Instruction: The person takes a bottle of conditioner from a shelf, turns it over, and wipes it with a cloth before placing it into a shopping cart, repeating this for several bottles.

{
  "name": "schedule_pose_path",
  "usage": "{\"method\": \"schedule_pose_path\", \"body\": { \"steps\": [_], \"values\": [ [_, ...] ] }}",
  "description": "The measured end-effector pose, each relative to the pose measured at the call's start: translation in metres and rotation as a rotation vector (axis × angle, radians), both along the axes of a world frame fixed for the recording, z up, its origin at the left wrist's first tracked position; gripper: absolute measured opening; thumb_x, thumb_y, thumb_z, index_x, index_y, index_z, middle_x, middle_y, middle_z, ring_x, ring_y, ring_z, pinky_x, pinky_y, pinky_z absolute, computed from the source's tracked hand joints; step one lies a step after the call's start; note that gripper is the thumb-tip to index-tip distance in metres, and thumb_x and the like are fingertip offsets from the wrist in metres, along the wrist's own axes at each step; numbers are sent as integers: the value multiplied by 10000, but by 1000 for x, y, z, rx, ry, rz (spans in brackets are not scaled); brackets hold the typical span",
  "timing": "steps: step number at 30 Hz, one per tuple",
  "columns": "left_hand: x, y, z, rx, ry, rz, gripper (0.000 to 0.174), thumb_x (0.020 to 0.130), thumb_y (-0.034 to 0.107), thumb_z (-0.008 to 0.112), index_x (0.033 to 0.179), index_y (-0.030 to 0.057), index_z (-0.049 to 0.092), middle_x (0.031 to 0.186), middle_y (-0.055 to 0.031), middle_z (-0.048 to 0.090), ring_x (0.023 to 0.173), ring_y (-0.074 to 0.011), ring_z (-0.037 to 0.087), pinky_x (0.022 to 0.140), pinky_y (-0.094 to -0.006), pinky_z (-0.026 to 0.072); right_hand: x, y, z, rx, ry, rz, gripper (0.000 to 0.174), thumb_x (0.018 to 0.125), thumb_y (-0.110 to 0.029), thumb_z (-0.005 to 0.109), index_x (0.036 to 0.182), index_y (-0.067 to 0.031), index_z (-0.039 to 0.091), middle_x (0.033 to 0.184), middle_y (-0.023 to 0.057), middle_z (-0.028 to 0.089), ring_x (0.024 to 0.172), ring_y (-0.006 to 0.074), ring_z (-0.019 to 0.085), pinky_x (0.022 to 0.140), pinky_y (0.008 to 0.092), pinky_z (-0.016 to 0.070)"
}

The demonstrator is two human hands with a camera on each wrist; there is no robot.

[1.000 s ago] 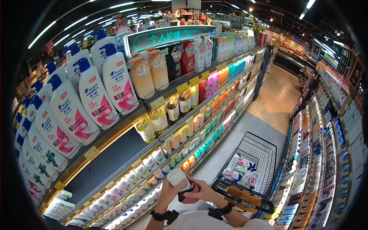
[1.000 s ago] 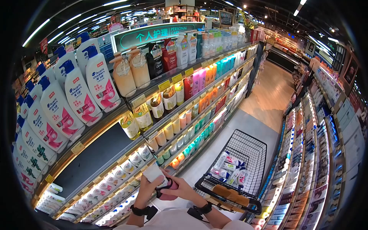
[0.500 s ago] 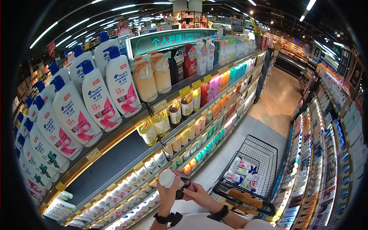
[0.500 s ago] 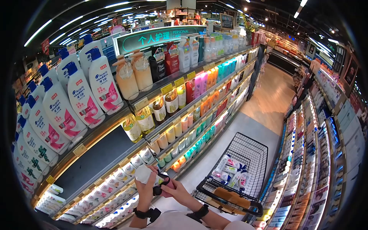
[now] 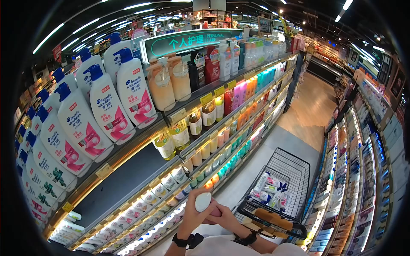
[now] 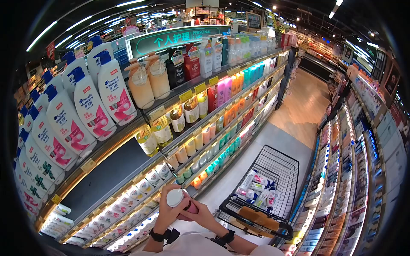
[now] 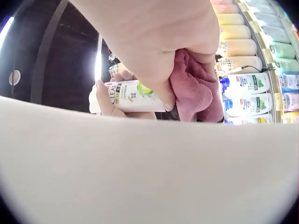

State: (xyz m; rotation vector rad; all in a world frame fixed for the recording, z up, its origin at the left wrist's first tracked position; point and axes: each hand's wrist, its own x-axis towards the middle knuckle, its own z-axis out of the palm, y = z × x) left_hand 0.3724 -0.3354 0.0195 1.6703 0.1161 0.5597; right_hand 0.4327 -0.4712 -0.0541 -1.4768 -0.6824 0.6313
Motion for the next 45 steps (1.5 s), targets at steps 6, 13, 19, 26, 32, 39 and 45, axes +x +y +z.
{"method": "schedule_pose_path", "body": {
  "steps": [6,13,19,26,32,39,45],
  "values": [
    [5,8,-6,-342,-98,-58,376,873,23,703,1194,37,507,963,-92,642,886,-167,647,802,-311,533,9,-12,5,4,311,28,449,871,-220,769,1229,5,618,1048,44,684,924,86,625,830,253,520],
    [0,3,10,-412,-138,-32,276,918,127,651,1144,30,526,863,-107,643,782,-196,639,719,-337,531,8,-17,-6,43,508,168,372,889,-258,748,1148,-8,651,995,35,689,873,90,639,802,237,513],
    [7,-1,-2,-376,-111,-32,300,919,94,658,1171,32,508,906,-106,647,824,-187,651,761,-332,536,3,-8,-1,17,443,150,424,869,-275,772,1167,-4,638,1003,47,694,885,92,645,800,242,522],
    [10,3,-1,-471,-84,-52,313,921,79,669,1172,19,491,941,-102,670,859,-177,664,795,-306,529,4,-10,0,63,147,16,505,841,-249,804,1214,30,608,1023,53,692,893,100,632,807,249,527],
    [14,4,-5,-403,146,-61,337,939,150,672,1189,-6,508,993,-100,696,905,-157,673,792,-288,533,6,-15,-9,-14,127,152,509,847,-259,795,1222,33,612,1031,57,695,908,97,630,816,245,520],
    [18,1,-8,-355,181,-146,357,944,198,677,1200,-3,530,1030,-99,693,925,-130,649,802,-278,523,7,-21,-5,18,182,175,488,861,-270,778,1212,31,623,1032,63,701,908,110,645,818,255,521],
    [15,-10,-29,-180,357,-197,458,953,352,665,1208,-17,574,1021,-84,665,904,-149,626,810,-288,507,15,-25,9,8,337,43,437,856,-265,783,1159,17,645,1008,58,701,903,97,638,800,256,522]
  ]
}}
